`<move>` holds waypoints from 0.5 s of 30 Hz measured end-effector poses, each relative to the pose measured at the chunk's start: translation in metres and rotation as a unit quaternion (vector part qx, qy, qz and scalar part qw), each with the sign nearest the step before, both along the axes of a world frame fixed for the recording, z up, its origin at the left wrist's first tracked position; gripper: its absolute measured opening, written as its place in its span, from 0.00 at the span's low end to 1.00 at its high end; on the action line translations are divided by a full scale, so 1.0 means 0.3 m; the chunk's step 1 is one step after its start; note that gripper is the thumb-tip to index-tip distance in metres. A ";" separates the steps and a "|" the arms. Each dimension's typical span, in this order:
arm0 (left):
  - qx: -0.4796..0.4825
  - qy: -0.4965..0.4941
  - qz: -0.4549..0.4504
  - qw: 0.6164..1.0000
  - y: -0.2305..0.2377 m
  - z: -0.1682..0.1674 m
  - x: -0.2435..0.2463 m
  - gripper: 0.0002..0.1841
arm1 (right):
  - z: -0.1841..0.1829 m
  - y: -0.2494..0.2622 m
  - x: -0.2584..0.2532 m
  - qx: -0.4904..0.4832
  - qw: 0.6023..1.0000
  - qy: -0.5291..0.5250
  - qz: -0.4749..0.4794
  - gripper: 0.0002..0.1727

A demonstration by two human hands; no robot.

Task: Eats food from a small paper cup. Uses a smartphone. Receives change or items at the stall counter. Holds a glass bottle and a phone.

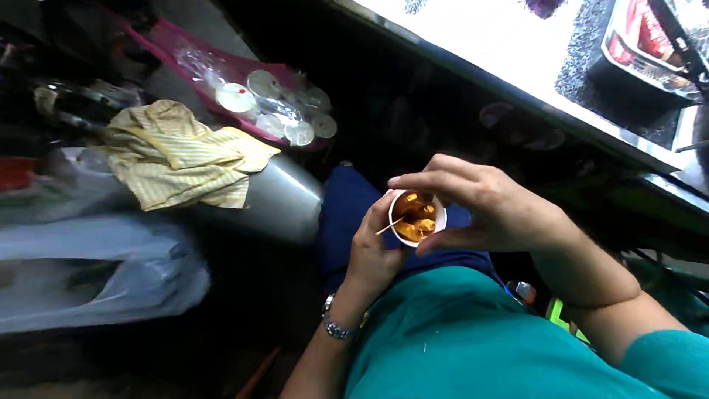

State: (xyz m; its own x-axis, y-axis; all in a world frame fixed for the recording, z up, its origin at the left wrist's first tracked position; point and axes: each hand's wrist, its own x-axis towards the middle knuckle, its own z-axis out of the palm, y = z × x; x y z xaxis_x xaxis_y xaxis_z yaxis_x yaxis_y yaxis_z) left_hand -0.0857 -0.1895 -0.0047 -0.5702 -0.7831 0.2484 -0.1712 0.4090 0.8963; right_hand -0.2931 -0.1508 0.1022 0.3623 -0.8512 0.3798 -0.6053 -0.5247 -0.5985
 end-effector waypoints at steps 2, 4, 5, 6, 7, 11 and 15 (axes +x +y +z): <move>0.007 -0.008 0.001 1.000 -0.003 -0.002 -0.001 0.36 | -0.027 -0.003 0.015 0.017 1.000 0.007 0.014 0.36; -0.006 -0.014 -0.012 1.000 -0.010 -0.007 -0.001 0.34 | -0.053 -0.010 0.035 0.010 0.999 -0.011 0.033 0.25; -0.016 -0.019 -0.014 1.000 -0.016 -0.009 -0.002 0.35 | -0.065 -0.015 0.045 0.002 0.999 -0.020 0.039 0.18; -0.028 -0.024 -0.011 0.999 -0.022 -0.011 -0.006 0.34 | -0.074 -0.020 0.053 -0.005 0.999 -0.023 0.042 0.11; -0.036 -0.027 -0.003 0.999 -0.027 -0.012 -0.009 0.33 | -0.081 -0.024 0.057 -0.010 0.999 -0.023 0.045 0.07; -0.034 -0.043 0.023 0.998 -0.049 -0.013 -0.006 0.37 | -0.074 -0.033 0.036 -0.026 0.999 -0.026 0.037 0.08; -0.019 -0.022 0.044 0.999 -0.062 -0.004 0.015 0.40 | -0.017 0.012 -0.021 -0.066 0.996 -0.063 -0.014 0.08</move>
